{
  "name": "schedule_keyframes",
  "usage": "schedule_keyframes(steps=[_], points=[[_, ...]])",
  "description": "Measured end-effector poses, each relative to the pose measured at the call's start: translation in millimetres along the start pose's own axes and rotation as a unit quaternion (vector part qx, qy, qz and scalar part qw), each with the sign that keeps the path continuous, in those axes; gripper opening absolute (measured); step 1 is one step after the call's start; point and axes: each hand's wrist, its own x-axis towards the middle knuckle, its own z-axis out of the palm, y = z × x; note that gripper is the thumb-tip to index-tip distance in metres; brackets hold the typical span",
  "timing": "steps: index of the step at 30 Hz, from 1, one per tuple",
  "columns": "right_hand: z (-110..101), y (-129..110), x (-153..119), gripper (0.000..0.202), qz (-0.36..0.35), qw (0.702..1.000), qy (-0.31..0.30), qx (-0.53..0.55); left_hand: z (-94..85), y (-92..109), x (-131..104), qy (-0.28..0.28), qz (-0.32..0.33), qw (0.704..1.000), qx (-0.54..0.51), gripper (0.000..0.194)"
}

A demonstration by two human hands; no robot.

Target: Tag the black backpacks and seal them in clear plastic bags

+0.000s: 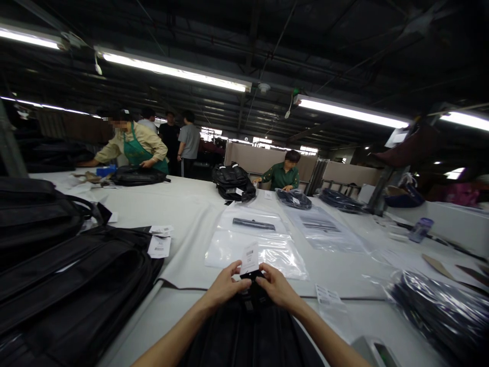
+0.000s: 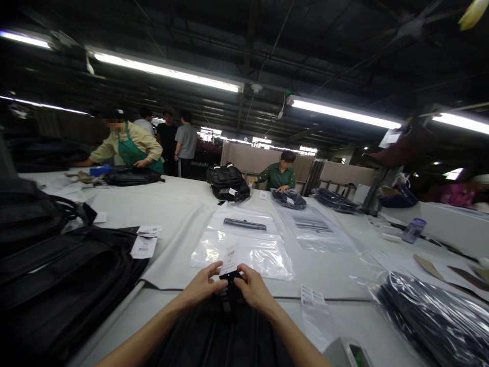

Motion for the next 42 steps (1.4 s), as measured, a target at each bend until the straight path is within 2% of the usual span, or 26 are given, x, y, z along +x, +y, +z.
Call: schedule_keyframes(steps=[2, 4, 5, 7, 8, 9, 10, 12, 13, 15, 19, 21, 25, 29, 32, 35, 39, 42], points=[[3, -6, -2, 0.009, -0.034, 0.994, 0.048, -0.091, 3.6, 2, -1, -0.033, 0.03, 0.999, 0.023, 0.067], [4, -14, -4, 0.012, -0.042, 0.98, 0.097, -0.169, 6.7, 5, -1, -0.046, 0.073, 0.995, 0.047, 0.042], [4, -18, -5, 0.02, -0.043, 0.969, 0.123, -0.211, 7.6, 5, 0, -0.048, 0.091, 0.993, 0.057, 0.032], [0, -25, -7, 0.043, -0.056, 0.931, 0.167, -0.32, 7.3, 5, 1, -0.048, 0.107, 0.99, 0.074, 0.026], [-3, -27, -7, 0.049, -0.073, 0.907, 0.173, -0.377, 6.0, 4, 2, -0.047, 0.106, 0.99, 0.083, 0.027], [-6, -28, -8, 0.045, -0.093, 0.889, 0.159, -0.42, 4.1, 2, 3, -0.043, 0.101, 0.989, 0.096, 0.028], [-9, -28, -8, 0.034, -0.102, 0.883, 0.128, -0.44, 1.8, -1, 2, -0.036, 0.093, 0.989, 0.11, 0.031], [-13, -24, -9, 0.012, -0.071, 0.897, 0.068, -0.43, -3.1, -7, 1, -0.011, 0.074, 0.987, 0.14, 0.049], [-14, -21, -9, 0.014, -0.045, 0.907, 0.053, -0.415, -5.2, -11, 0, 0.004, 0.065, 0.986, 0.155, 0.058], [-15, -15, -9, 0.021, -0.005, 0.915, 0.058, -0.399, -7.5, -16, -2, 0.036, 0.057, 0.982, 0.179, 0.062], [-14, -8, -10, 0.022, -0.007, 0.915, 0.088, -0.393, -5.3, -22, -3, 0.101, 0.066, 0.971, 0.206, 0.061], [-14, -7, -12, 0.022, -0.007, 0.923, 0.091, -0.374, -2.7, -24, -1, 0.107, 0.057, 0.97, 0.21, 0.054], [-14, -4, -19, 0.023, -0.008, 0.946, 0.1, -0.308, 2.1, -28, -1, 0.079, 0.036, 0.976, 0.199, 0.017], [-12, 1, -28, 0.024, 0.0, 0.96, 0.111, -0.257, 5.7, -21, -12, 0.098, 0.045, 0.981, 0.16, 0.008], [-12, 3, -35, 0.024, 0.012, 0.967, 0.115, -0.229, 6.1, -16, -26, 0.053, 0.038, 0.993, 0.102, 0.013], [-12, -1, -40, 0.024, 0.025, 0.973, 0.096, -0.21, 4.7, -16, -36, -0.054, -0.026, 0.998, 0.031, 0.025], [-12, -12, -43, 0.024, 0.038, 0.975, 0.083, -0.202, 5.1, -16, -40, -0.168, -0.141, 0.975, -0.033, 0.036], [-9, -15, -48, 0.026, 0.058, 0.976, 0.092, -0.188, 9.0, -15, -39, -0.192, -0.19, 0.961, -0.056, 0.04]])
